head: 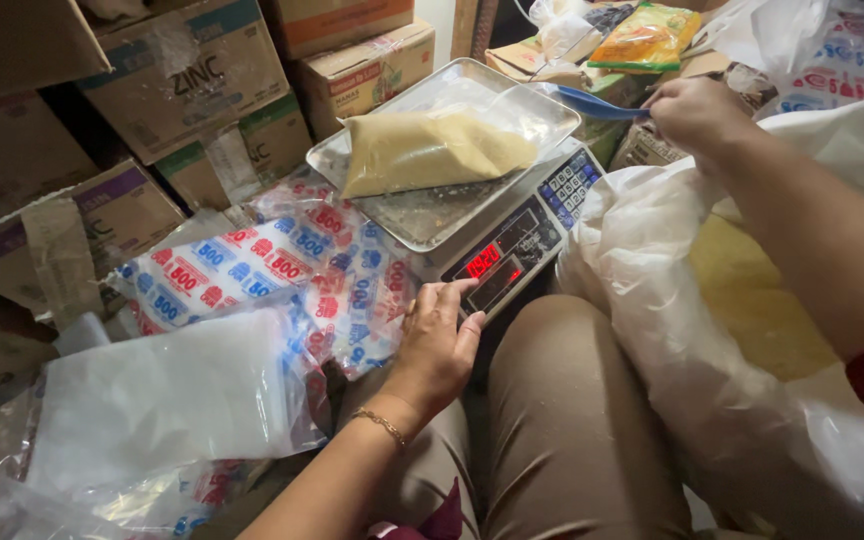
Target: The person scoops a yellow powder from a large sack into small plastic bags using a blue scoop. They place each filled bag on a digital scale to check the weight, then tie the bag closed and set it aside. The process is repeated for multiple bags.
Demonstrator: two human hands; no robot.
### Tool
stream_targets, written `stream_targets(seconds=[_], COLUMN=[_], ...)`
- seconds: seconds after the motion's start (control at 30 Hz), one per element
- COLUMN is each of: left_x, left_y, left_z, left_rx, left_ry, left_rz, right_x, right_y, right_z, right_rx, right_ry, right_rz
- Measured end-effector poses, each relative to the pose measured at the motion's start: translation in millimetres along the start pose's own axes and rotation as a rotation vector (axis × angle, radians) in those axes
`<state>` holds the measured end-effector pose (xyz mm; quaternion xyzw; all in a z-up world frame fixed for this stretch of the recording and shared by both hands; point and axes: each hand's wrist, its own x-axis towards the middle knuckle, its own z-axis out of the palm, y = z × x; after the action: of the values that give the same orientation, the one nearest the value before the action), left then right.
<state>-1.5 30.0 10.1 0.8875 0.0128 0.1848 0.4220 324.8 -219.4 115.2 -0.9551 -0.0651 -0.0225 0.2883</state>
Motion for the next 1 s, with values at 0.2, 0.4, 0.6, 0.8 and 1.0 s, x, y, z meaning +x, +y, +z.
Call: stream_targets(seconds=[0.2, 0.4, 0.6, 0.8, 1.0], left_x=[-0.5, 0.0, -2.0, -2.9, -4.7], left_y=[-1.7, 1.1, 1.4, -4.1, -4.5], left_z=[1.1, 1.8, 4.0, 5.6, 12.4], left_rx=[0.013, 0.009, 0.028, 0.028, -0.003], left_ry=[0.003, -0.021, -0.021, 0.000, 0.005], left_rz=[-0.010, -0.017, -0.005, 0.010, 0.045], right_x=[-6.8, -14.5, -33.0, -51.0, -104.4], right_y=[26.9, 31.2, 24.1, -2.7, 54.2], right_z=[7.0, 5.4, 4.6, -18.6, -84.7], right_rx=[0.147, 0.430, 0.345, 0.541, 0.725], right_ry=[0.011, -0.037, 0.037, 0.035, -0.019], right_rz=[0.074, 0.183, 0.079, -0.089, 0.034])
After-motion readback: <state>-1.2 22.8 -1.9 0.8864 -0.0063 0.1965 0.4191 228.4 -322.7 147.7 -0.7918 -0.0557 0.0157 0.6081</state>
